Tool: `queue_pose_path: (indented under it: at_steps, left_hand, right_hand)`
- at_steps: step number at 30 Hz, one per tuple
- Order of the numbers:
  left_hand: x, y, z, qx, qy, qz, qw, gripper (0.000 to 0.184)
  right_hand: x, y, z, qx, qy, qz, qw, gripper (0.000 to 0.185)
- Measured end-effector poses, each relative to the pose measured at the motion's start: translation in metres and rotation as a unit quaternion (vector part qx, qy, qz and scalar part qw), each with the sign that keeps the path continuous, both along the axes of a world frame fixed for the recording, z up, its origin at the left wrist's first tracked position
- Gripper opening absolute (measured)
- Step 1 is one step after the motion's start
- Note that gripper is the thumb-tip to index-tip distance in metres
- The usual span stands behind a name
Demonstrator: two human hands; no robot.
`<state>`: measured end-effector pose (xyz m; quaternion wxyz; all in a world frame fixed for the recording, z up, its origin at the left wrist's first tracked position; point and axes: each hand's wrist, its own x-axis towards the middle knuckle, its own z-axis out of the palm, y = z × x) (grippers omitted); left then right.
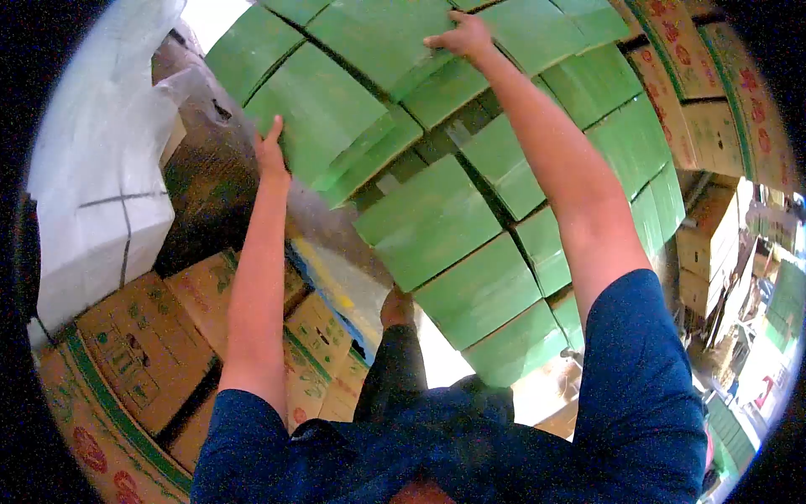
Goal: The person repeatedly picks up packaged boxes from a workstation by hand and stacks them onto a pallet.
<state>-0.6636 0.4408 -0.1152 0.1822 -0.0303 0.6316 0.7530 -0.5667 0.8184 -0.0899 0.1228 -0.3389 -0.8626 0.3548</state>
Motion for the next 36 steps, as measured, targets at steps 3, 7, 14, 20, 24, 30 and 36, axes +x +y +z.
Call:
queue_pose_path:
  at_steps: [3, 7, 14, 20, 24, 30, 36]
  left_hand:
    - [-0.012, 0.003, -0.017, -0.058, 0.041, 0.041, 0.997, 0.058]
    - [-0.007, -0.002, 0.001, -0.086, -0.053, 0.022, 0.995, 0.058]
    - [0.141, 0.004, 0.096, -0.292, 0.032, 0.033, 0.955, 0.054]
    - [0.384, 0.019, 0.092, -0.325, 0.324, -0.394, 0.796, 0.039]
    - [0.649, 0.174, 0.122, -0.134, 0.294, -0.715, 0.619, 0.048]
    - [0.943, 0.370, 0.072, -0.104, 0.010, -0.868, 0.485, 0.094]
    - [1.037, 0.402, 0.059, -0.234, -0.085, -0.821, 0.513, 0.078]
  right_hand:
    - [0.000, 0.002, -0.021, -0.006, -0.026, 0.059, 0.998, 0.097]
    - [0.001, -0.016, -0.036, 0.002, 0.027, 0.044, 0.999, 0.086]
    - [0.277, -0.157, 0.002, -0.041, 0.230, -0.174, 0.957, 0.043]
    - [0.668, -0.230, 0.007, -0.028, 0.020, -0.482, 0.875, 0.035]
    - [0.902, -0.189, 0.058, 0.092, 0.011, -0.677, 0.730, 0.033]
    - [1.129, -0.184, 0.072, 0.071, 0.073, -0.841, 0.532, 0.052]
    - [1.196, -0.169, 0.063, 0.004, 0.265, -0.868, 0.419, 0.065]
